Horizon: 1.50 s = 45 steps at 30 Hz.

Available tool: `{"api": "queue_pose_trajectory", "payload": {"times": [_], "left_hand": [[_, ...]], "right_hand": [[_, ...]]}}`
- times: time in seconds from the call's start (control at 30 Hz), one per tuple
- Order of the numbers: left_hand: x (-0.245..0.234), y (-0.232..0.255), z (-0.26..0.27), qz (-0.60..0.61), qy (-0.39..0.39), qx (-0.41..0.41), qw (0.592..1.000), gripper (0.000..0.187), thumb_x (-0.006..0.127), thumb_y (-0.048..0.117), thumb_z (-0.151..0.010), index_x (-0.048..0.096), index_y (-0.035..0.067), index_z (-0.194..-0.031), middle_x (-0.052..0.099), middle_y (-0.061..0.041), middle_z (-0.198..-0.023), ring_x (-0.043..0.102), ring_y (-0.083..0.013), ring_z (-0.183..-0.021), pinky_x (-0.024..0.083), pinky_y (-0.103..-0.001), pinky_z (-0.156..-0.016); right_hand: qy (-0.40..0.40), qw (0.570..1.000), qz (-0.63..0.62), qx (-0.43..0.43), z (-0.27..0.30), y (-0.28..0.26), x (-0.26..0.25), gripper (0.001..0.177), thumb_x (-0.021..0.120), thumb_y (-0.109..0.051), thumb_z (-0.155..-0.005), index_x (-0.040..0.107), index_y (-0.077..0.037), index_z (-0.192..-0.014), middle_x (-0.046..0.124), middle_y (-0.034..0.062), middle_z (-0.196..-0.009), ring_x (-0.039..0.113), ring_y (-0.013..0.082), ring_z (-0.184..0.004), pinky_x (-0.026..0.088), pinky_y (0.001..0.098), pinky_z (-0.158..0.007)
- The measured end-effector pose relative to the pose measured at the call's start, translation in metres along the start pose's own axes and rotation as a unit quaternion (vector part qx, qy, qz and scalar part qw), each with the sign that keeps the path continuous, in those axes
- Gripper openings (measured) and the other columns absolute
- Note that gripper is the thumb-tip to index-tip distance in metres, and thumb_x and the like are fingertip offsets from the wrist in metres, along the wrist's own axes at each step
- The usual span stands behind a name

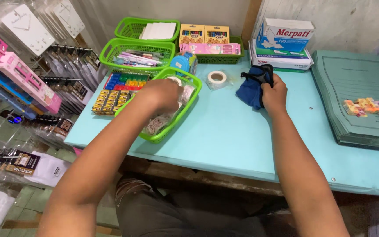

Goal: Organizing various stationery supplies including staples, tape rolls, and plastic clips at a workspace.

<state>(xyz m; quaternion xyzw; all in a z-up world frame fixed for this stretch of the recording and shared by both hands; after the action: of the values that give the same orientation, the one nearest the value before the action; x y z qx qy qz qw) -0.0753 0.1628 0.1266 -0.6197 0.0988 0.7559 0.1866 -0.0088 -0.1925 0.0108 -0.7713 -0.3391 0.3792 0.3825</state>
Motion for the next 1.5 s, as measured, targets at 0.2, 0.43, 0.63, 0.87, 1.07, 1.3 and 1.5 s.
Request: {"api": "queue_pose_trajectory", "payload": {"times": [0.2,0.43,0.63,0.87,1.07,1.3,1.5], "left_hand": [[-0.030,0.058,-0.031,0.095,0.153,0.023,0.983,0.042,0.065,0.018,-0.080,0.071,0.010,-0.121,0.063,-0.024,-0.133,0.061,-0.0392,-0.124,0.050,-0.048,-0.104],[0.059,0.126,-0.138,0.191,0.405,0.059,0.892,0.087,0.074,0.035,-0.081,0.037,0.000,-0.151,0.030,-0.034,-0.156,0.025,-0.0474,-0.146,0.019,-0.055,-0.118],[0.067,0.125,-0.134,0.206,0.355,0.040,0.911,0.063,0.068,0.027,-0.093,0.049,0.005,-0.150,0.050,-0.021,-0.148,0.036,-0.0400,-0.152,0.018,-0.055,-0.131],[0.061,0.118,-0.129,0.212,0.414,0.030,0.885,0.051,0.074,0.025,-0.084,0.062,0.011,-0.132,0.059,-0.020,-0.130,0.049,-0.0398,-0.128,0.034,-0.055,-0.107],[0.104,0.092,-0.185,0.604,0.413,0.021,0.681,0.038,0.055,0.034,-0.103,0.070,0.010,-0.128,0.069,-0.015,-0.112,0.059,-0.0319,-0.096,0.050,-0.048,-0.086],[0.093,0.099,-0.175,0.967,0.072,0.116,0.216,0.054,0.032,0.047,-0.103,0.062,0.008,-0.125,0.071,-0.011,-0.121,0.069,-0.0255,-0.111,0.053,-0.039,-0.099],[0.132,0.121,-0.217,0.917,0.184,0.153,0.320,0.039,0.045,0.041,-0.112,0.056,0.010,-0.134,0.063,-0.007,-0.127,0.061,-0.0200,-0.118,0.047,-0.038,-0.106]], "right_hand": [[0.020,0.999,-0.007,-0.028,-0.005,0.012,0.003,0.033,0.064,-0.004,-0.085,0.070,-0.004,-0.117,0.076,0.0096,-0.098,0.069,0.0187,-0.090,0.053,0.0328,-0.085],[0.055,0.998,0.008,-0.037,-0.003,0.014,-0.001,0.025,0.064,-0.005,-0.088,0.068,-0.001,-0.113,0.071,0.0137,-0.092,0.066,0.0223,-0.086,0.053,0.0345,-0.083],[0.074,0.994,-0.051,-0.057,-0.007,0.001,0.000,0.028,0.063,-0.005,-0.091,0.066,-0.001,-0.118,0.072,0.0096,-0.098,0.065,0.0166,-0.091,0.051,0.0320,-0.086],[0.095,0.986,-0.091,-0.105,0.011,-0.029,0.008,0.028,0.061,-0.009,-0.099,0.061,0.001,-0.125,0.071,0.0112,-0.104,0.063,0.0159,-0.095,0.051,0.0324,-0.088],[0.062,0.969,0.012,-0.240,0.051,-0.086,0.032,0.047,0.063,-0.011,-0.097,0.052,0.000,-0.142,0.058,0.0219,-0.133,0.055,0.0351,-0.123,0.042,0.0421,-0.109],[-0.121,0.916,0.082,-0.374,0.068,-0.117,0.059,0.061,0.058,-0.023,-0.099,0.043,-0.001,-0.154,0.040,0.0233,-0.162,0.036,0.0434,-0.152,0.025,0.0486,-0.125],[-0.106,0.961,0.034,-0.253,0.048,-0.071,0.051,0.059,0.052,-0.026,-0.103,0.040,-0.001,-0.156,0.042,0.0208,-0.162,0.040,0.0386,-0.151,0.030,0.0454,-0.125]]}}
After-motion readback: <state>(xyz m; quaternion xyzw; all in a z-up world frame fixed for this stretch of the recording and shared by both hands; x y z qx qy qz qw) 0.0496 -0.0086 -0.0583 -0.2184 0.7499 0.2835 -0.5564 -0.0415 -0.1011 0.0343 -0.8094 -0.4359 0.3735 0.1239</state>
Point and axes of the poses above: each hand's wrist, its own z-axis away from the middle knuckle, its own x-axis out of the palm, y = z × x, the point moved 4 cm from there along -z, towards the middle knuckle
